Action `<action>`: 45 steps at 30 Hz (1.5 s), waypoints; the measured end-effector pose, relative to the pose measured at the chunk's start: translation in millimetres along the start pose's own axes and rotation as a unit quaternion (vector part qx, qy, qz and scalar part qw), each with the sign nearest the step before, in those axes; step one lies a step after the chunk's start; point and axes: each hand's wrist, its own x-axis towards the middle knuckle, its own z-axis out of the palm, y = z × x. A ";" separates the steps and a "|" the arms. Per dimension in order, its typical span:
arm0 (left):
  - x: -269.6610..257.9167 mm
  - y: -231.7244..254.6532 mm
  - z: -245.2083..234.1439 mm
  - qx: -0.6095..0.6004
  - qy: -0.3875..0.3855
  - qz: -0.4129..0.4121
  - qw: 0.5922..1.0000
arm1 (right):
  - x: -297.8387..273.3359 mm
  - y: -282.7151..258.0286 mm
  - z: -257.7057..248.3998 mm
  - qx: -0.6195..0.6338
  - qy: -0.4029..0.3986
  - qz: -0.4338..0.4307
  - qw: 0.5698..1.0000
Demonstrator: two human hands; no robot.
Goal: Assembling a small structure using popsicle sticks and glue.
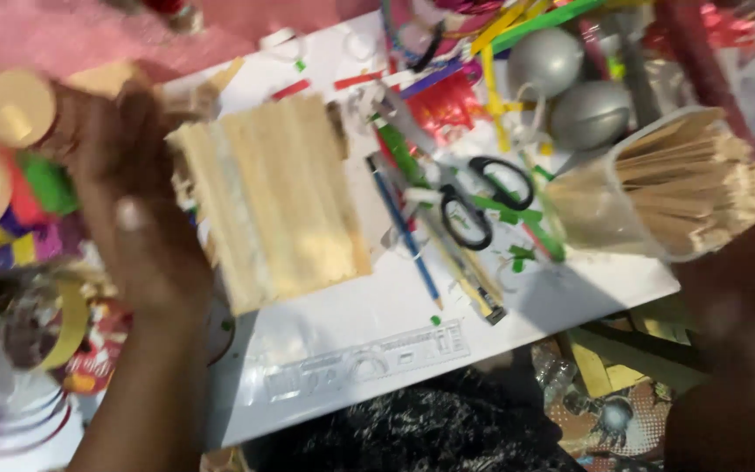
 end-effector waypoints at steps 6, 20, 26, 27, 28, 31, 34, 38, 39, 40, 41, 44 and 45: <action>-6.0 12.4 -1.0 0.006 -0.030 -0.041 0.999 | 33.2 -23.4 82.8 -0.104 -0.071 -0.195 0.973; -6.7 13.7 -10.7 -0.031 -0.075 -0.057 0.995 | 86.7 -62.2 161.9 0.018 -0.122 0.042 0.992; -7.3 7.4 -11.0 -0.029 -0.055 -0.066 0.996 | 97.3 -60.5 166.0 0.087 -0.173 0.104 0.976; -7.8 9.3 -10.1 -0.034 -0.048 -0.087 0.994 | 97.0 -59.7 167.6 0.087 -0.173 0.107 0.975; -8.5 8.4 -10.3 -0.035 -0.048 -0.086 0.994 | 97.9 -60.2 167.4 0.086 -0.173 0.107 0.975; -8.2 6.0 -10.7 -0.052 -0.048 -0.082 0.994 | 101.4 -61.2 165.8 0.062 -0.190 0.120 0.972; -8.0 5.7 -11.3 -0.054 -0.052 -0.081 0.994 | 102.9 -63.6 164.4 0.051 -0.198 0.138 0.969; -6.5 6.8 -10.5 -0.059 -0.054 -0.084 0.993 | 104.3 -63.0 165.4 0.042 -0.205 0.173 0.962; -6.3 6.5 -10.5 -0.070 -0.053 -0.088 0.992 | 104.1 -61.4 167.0 0.038 -0.203 0.166 0.964; -6.8 3.3 -11.3 -0.070 -0.053 -0.088 0.992 | 105.0 -63.4 165.7 0.038 -0.202 0.165 0.965; -7.2 0.0 -11.9 -0.076 -0.058 -0.080 0.992 | 105.9 -65.3 164.1 0.045 -0.209 0.183 0.959; -6.9 -2.3 -11.3 -0.084 -0.063 -0.074 0.992 | 106.3 -66.2 163.4 0.058 -0.209 0.202 0.955; -6.7 -1.5 -11.2 -0.085 -0.063 -0.076 0.991 | 106.0 -66.0 164.1 0.064 -0.203 0.203 0.956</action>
